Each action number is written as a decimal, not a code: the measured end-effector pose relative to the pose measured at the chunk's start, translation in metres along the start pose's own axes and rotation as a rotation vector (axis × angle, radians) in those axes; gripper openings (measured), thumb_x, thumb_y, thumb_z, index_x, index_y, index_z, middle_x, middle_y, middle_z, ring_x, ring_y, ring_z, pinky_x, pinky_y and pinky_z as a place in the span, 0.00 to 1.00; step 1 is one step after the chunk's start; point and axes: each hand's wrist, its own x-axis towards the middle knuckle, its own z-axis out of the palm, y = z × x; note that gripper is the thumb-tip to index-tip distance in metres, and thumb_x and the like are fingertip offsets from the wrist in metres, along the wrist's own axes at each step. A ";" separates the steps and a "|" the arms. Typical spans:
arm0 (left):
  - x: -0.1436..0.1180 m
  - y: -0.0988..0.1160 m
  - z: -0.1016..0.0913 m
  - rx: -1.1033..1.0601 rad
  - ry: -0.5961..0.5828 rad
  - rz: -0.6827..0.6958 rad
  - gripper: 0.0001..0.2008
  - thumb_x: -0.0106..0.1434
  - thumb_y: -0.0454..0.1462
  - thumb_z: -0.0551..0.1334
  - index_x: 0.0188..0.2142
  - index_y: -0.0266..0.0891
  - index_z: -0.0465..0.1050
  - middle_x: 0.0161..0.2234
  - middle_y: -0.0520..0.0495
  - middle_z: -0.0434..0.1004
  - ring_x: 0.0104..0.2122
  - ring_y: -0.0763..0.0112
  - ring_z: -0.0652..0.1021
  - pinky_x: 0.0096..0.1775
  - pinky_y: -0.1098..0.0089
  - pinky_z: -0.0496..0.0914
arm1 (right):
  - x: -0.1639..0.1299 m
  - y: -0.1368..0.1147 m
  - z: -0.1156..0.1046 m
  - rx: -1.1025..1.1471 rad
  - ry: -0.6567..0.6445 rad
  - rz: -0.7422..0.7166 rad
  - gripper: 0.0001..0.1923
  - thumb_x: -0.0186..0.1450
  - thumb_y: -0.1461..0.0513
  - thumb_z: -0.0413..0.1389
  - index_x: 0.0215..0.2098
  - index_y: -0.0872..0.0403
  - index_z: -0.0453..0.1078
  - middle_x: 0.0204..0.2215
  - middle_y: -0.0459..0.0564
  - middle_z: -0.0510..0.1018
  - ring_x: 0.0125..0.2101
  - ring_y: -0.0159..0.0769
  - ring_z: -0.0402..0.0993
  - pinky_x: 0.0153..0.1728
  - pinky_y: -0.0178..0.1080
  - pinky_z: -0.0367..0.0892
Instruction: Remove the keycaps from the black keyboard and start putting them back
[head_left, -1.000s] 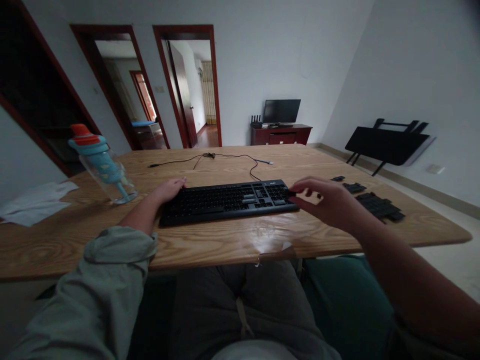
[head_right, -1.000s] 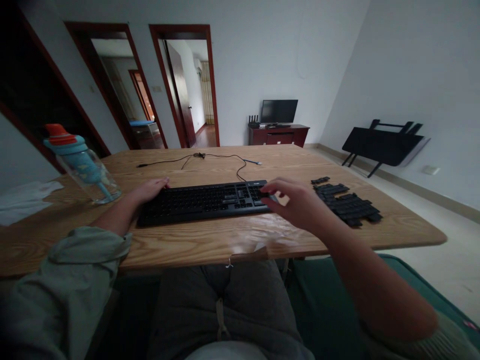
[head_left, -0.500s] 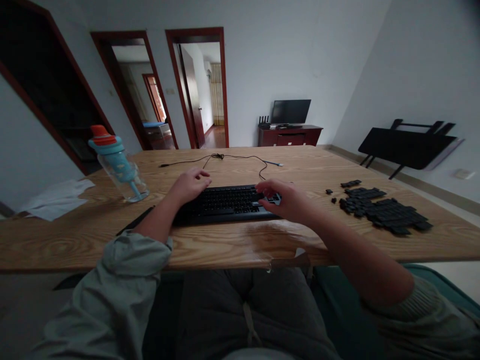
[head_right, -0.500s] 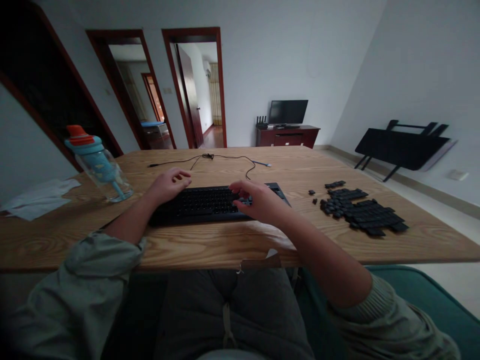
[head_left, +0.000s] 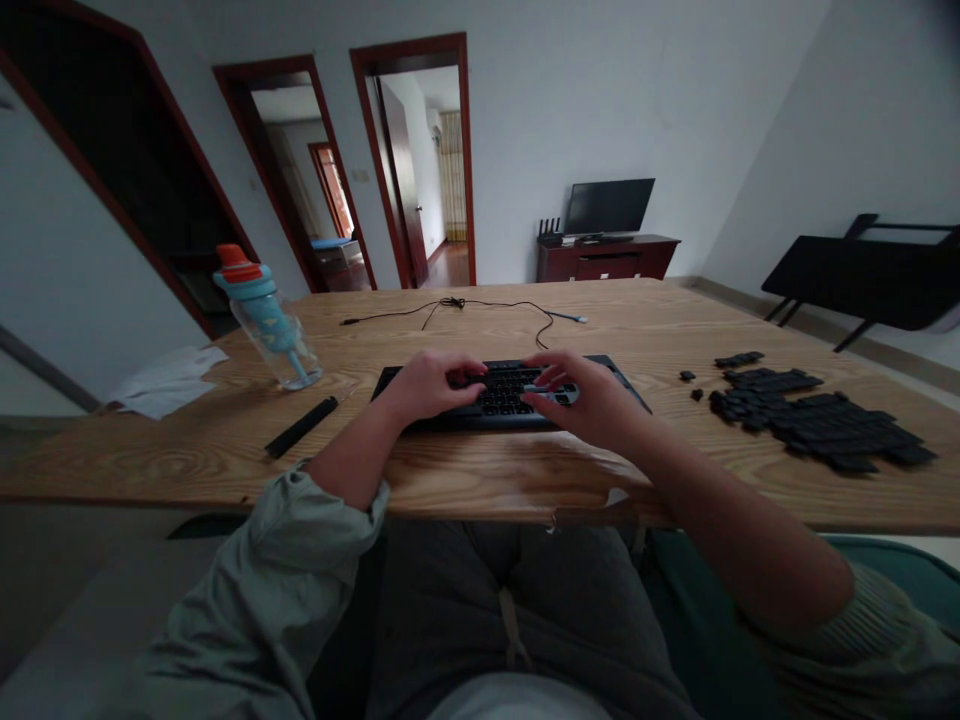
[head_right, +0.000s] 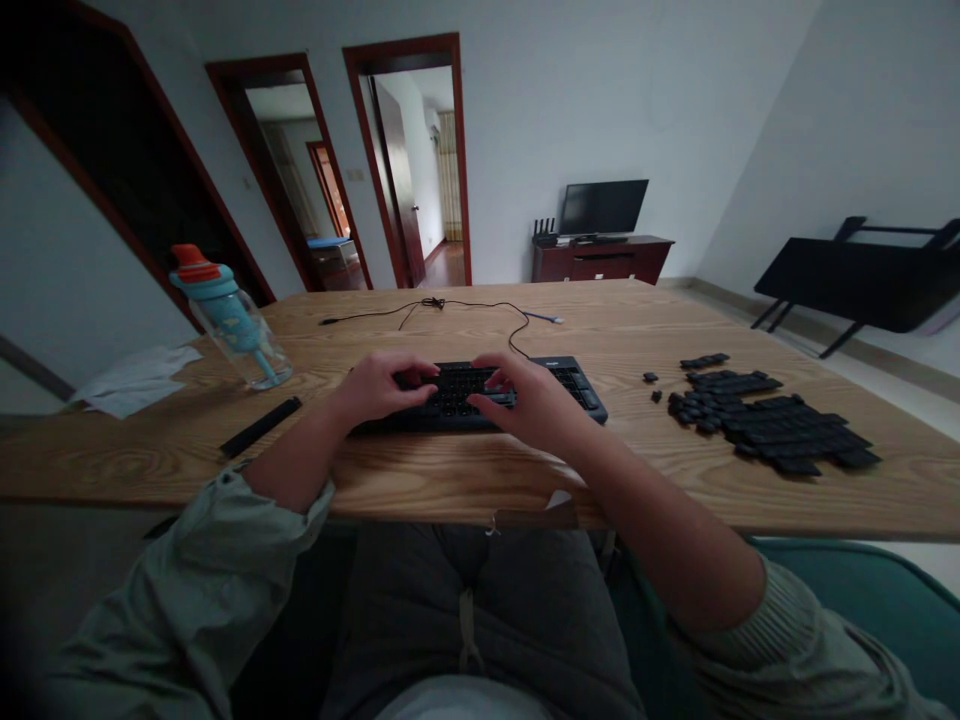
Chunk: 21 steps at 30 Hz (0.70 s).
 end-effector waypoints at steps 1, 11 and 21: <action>-0.005 -0.010 -0.011 0.025 0.056 -0.057 0.14 0.57 0.41 0.68 0.41 0.39 0.81 0.31 0.48 0.81 0.29 0.70 0.76 0.33 0.70 0.70 | -0.004 0.001 -0.004 -0.015 0.015 0.018 0.20 0.64 0.55 0.61 0.53 0.50 0.70 0.34 0.49 0.79 0.34 0.36 0.77 0.34 0.38 0.72; -0.072 -0.075 -0.068 0.148 0.207 -0.429 0.19 0.56 0.49 0.63 0.37 0.36 0.81 0.27 0.46 0.79 0.26 0.68 0.72 0.29 0.69 0.65 | -0.133 -0.012 -0.042 0.188 0.268 0.381 0.12 0.64 0.52 0.60 0.45 0.41 0.76 0.42 0.52 0.81 0.37 0.44 0.80 0.37 0.46 0.78; -0.074 -0.084 -0.065 0.170 0.129 -0.392 0.18 0.59 0.48 0.63 0.37 0.36 0.81 0.28 0.46 0.79 0.27 0.68 0.72 0.30 0.68 0.64 | -0.228 0.014 0.059 0.077 -0.125 0.753 0.27 0.58 0.45 0.60 0.48 0.52 0.80 0.54 0.63 0.78 0.57 0.63 0.71 0.61 0.64 0.61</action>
